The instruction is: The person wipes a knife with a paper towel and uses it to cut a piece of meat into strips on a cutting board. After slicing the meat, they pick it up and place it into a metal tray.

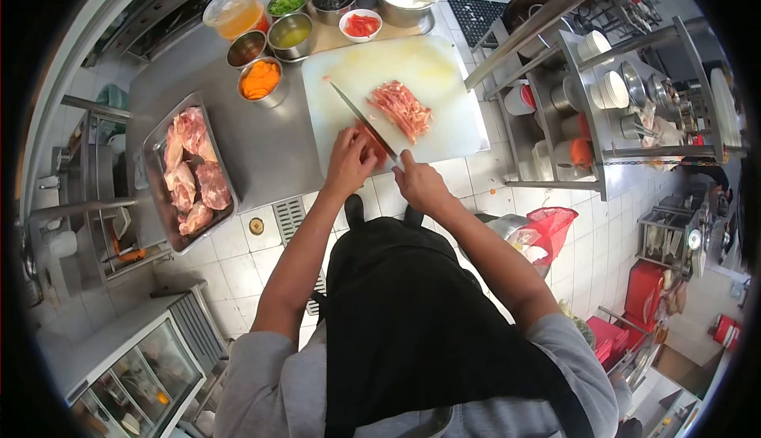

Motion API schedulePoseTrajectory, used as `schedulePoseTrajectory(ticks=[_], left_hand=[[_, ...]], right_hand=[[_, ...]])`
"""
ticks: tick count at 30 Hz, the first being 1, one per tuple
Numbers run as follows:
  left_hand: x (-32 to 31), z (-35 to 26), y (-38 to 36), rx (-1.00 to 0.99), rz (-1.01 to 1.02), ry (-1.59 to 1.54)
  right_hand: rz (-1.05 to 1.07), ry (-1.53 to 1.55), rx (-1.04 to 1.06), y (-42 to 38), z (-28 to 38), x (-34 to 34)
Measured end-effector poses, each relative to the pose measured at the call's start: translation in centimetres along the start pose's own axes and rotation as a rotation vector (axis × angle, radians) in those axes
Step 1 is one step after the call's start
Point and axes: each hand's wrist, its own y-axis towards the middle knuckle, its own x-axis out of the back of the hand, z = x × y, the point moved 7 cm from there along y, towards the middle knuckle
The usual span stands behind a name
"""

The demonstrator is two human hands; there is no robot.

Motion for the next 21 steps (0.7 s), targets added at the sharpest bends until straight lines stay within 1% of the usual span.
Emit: schedulePoseTrajectory(ticks=[4, 6, 8, 9, 11, 14, 16, 18, 19, 21], left_hand=[[-0.2, 0.1, -0.3, -0.026, -0.059, 0.010], [-0.4, -0.1, -0.2, -0.026, -0.074, 0.027], [-0.2, -0.1, -0.2, 0.002, -0.067, 0.049], [-0.1, 0.0, -0.1, 0.002, -0.071, 0.053], [-0.3, -0.1, -0.1, -0.030, -0.081, 0.023], [-0.3, 0.1, -0.1, 0.006, -0.060, 0.028], [-0.6, 0.5, -0.2, 0.008, -0.059, 0.022], [-0.8, 0.8, -0.3, 0.014, -0.053, 0.016], [-0.8, 0.9, -0.3, 0.023, -0.067, 0.031], [-1.0, 0.5, -0.3, 0.021, -0.086, 0.046]], right_hand=[[0.038, -0.006, -0.051, -1.3, -0.6, -0.6], [0.057, -0.016, -0.035, -3.3, -0.7, 0.0], [0.110, -0.020, -0.090, -6.2, -1.8, 0.3], [0.109, -0.020, -0.084, -7.5, -1.9, 0.8], [0.211, -0.095, -0.205, -9.6, -3.1, 0.9], [0.185, -0.066, -0.167, -7.8, -3.0, 0.1], [0.067, -0.007, -0.072, -3.5, -2.7, -1.8], [0.056, -0.014, -0.044, 0.4, -1.6, -2.2], [0.054, -0.007, -0.056, 1.1, -2.2, -2.1], [0.101, 0.117, 0.021, 2.0, -2.7, -1.6]])
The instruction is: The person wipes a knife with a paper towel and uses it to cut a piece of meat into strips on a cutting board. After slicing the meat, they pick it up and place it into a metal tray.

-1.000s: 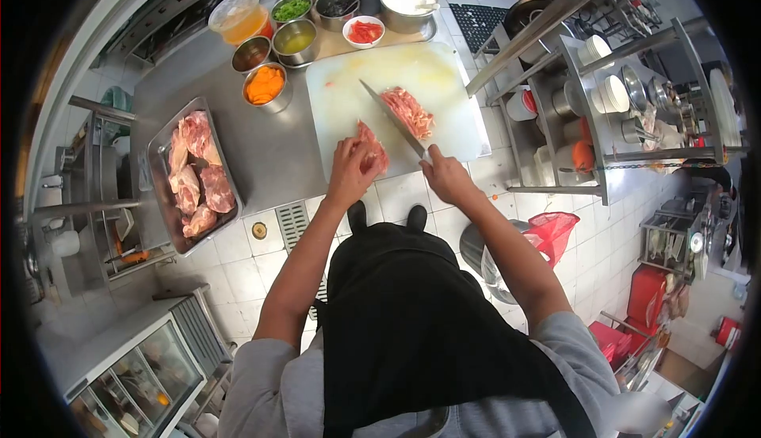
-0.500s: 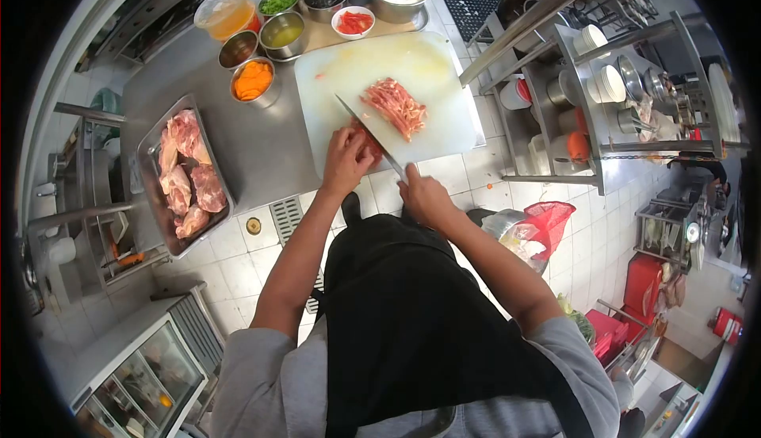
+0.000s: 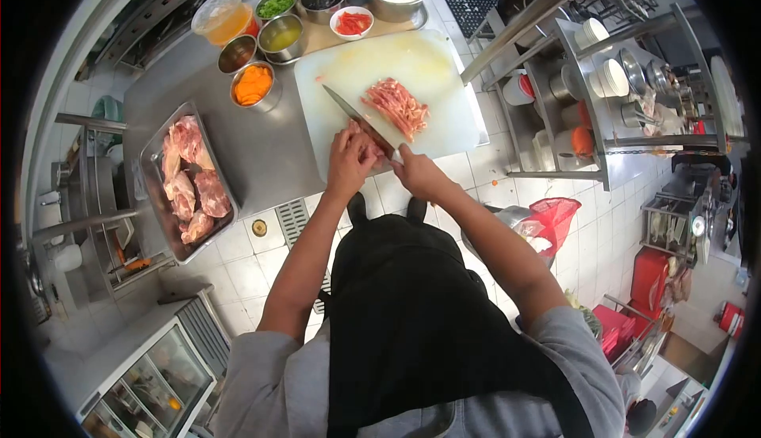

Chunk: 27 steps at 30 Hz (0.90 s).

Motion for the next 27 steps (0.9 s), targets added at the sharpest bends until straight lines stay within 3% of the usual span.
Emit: schedulePoseTrajectory(ticks=[6, 8, 19, 27], left_hand=[[1.0, -0.1, -0.1, 0.021, -0.060, -0.043], [1.2, 0.1, 0.1, 0.119, -0.013, -0.183], [1.0, -0.3, -0.1, 0.008, 0.002, -0.060], [0.8, 0.0, 0.0, 0.067, 0.005, -0.042]], right_hand=[[-0.012, -0.061, -0.037, -4.8, -2.9, 3.2], [-0.041, -0.076, -0.054, -5.2, -2.6, 3.8], [-0.082, -0.137, 0.068, -3.3, 2.4, 1.1], [0.083, -0.239, -0.189, -12.5, -0.9, 1.9]])
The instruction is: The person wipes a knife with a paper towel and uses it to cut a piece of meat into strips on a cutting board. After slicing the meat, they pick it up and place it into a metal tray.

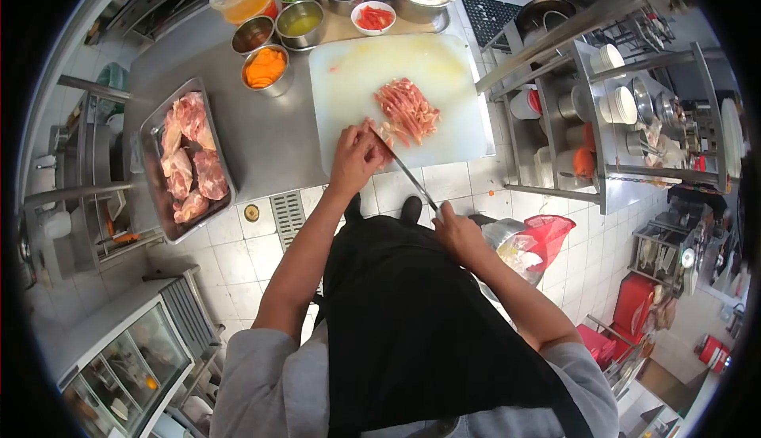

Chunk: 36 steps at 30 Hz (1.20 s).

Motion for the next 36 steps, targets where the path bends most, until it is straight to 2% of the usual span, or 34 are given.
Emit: schedulePoseTrajectory(ticks=[3, 4, 6, 8, 9, 11, 15, 16, 17, 19, 21, 23, 27, 34, 36], left_hand=[[-0.4, 0.0, -0.1, -0.059, 0.001, 0.015], [-0.4, -0.2, -0.1, -0.049, -0.007, -0.001], [-0.1, -0.1, -0.2, -0.038, -0.013, -0.008], [0.0, -0.4, -0.1, -0.062, -0.032, -0.005], [0.0, -0.5, -0.1, -0.074, -0.033, -0.005], [0.0, 1.2, -0.4, 0.107, 0.025, -0.172], [0.4, 1.3, -1.0, 0.126, 0.030, -0.209], [0.5, 1.0, -0.9, 0.071, 0.024, -0.161], [0.7, 0.7, -0.7, 0.014, 0.016, -0.111], [0.8, 0.9, -0.7, 0.018, 0.009, -0.088], [0.3, 0.6, -0.6, 0.016, 0.014, -0.082], [0.6, 0.8, -0.6, 0.102, 0.030, -0.130], [1.2, 0.0, -0.5, 0.066, 0.024, -0.111], [0.7, 0.5, -0.8, 0.029, 0.023, -0.043], [0.2, 1.3, -0.9, 0.091, -0.025, -0.146]], right_hand=[[-0.085, 0.001, 0.083, 2.8, 0.1, -1.4], [-0.056, 0.070, 0.089, 4.9, 1.1, -1.3], [-0.168, 0.084, 0.212, 9.5, 3.4, -1.0], [-0.182, 0.133, 0.305, 13.6, 3.5, -1.2], [-0.194, 0.133, 0.304, 13.4, 3.5, -0.5], [-0.143, 0.195, 0.233, 12.9, 3.9, 1.4], [-0.159, 0.134, 0.100, 9.1, 3.3, 3.3], [-0.143, 0.120, 0.073, 8.4, 3.0, 3.7], [-0.140, 0.119, 0.079, 7.8, 2.9, 4.7], [-0.004, 0.072, 0.061, 6.7, 2.3, 6.0], [0.003, 0.065, 0.063, 5.9, 2.5, 7.3], [-0.005, 0.068, 0.083, 6.0, 4.3, 7.7], [-0.123, 0.116, 0.199, 8.5, 6.1, 3.8], [-0.123, 0.087, 0.206, 8.5, 5.7, 0.5], [-0.083, 0.041, 0.155, 6.5, 3.8, 0.3]])
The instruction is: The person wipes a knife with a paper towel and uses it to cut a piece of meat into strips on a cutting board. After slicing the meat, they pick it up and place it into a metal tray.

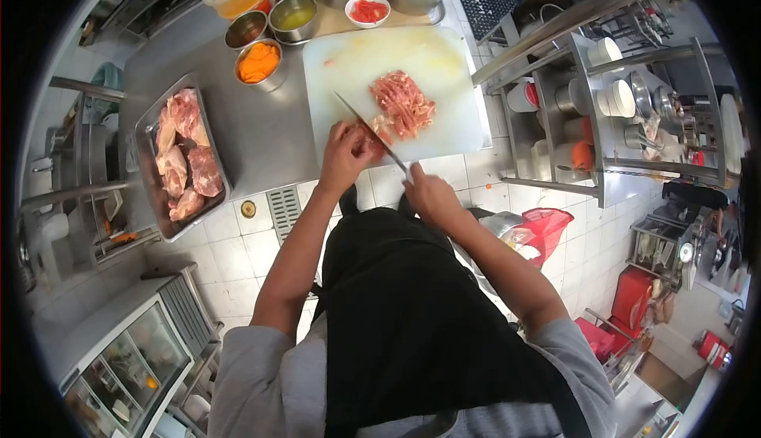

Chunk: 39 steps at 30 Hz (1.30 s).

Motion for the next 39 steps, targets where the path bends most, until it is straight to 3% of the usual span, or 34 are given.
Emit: schedulePoseTrajectory(ticks=[6, 12, 16, 18, 20, 25, 33, 39], left_hand=[[0.2, -0.2, -0.1, -0.027, -0.005, 0.046], [1.0, -1.1, 0.3, -0.037, -0.003, 0.037], [1.3, -1.7, 0.7, -0.023, -0.009, -0.017], [1.7, -1.6, 0.2, -0.022, -0.017, -0.053], [1.1, -1.9, 0.4, -0.107, 0.028, 0.030], [0.8, -1.4, 0.1, -0.091, 0.020, 0.063], [0.7, -0.9, -0.2, -0.027, -0.009, 0.020], [0.3, -0.5, -0.6, -0.023, -0.002, -0.022]], right_hand=[[0.188, -0.055, -0.159, -6.2, -2.9, 0.6], [-0.049, 0.087, 0.174, 7.0, -2.0, -3.4], [-0.155, 0.081, 0.197, 6.5, 0.7, 0.9], [-0.090, 0.100, 0.078, 5.3, 0.8, 1.3], [-0.093, 0.065, 0.094, 4.1, 2.0, 1.5], [-0.033, 0.046, 0.060, 3.3, 1.6, -0.2], [0.214, -0.011, -0.161, -7.3, -3.1, 0.3], [0.016, 0.076, 0.062, 5.5, -0.2, -2.2]])
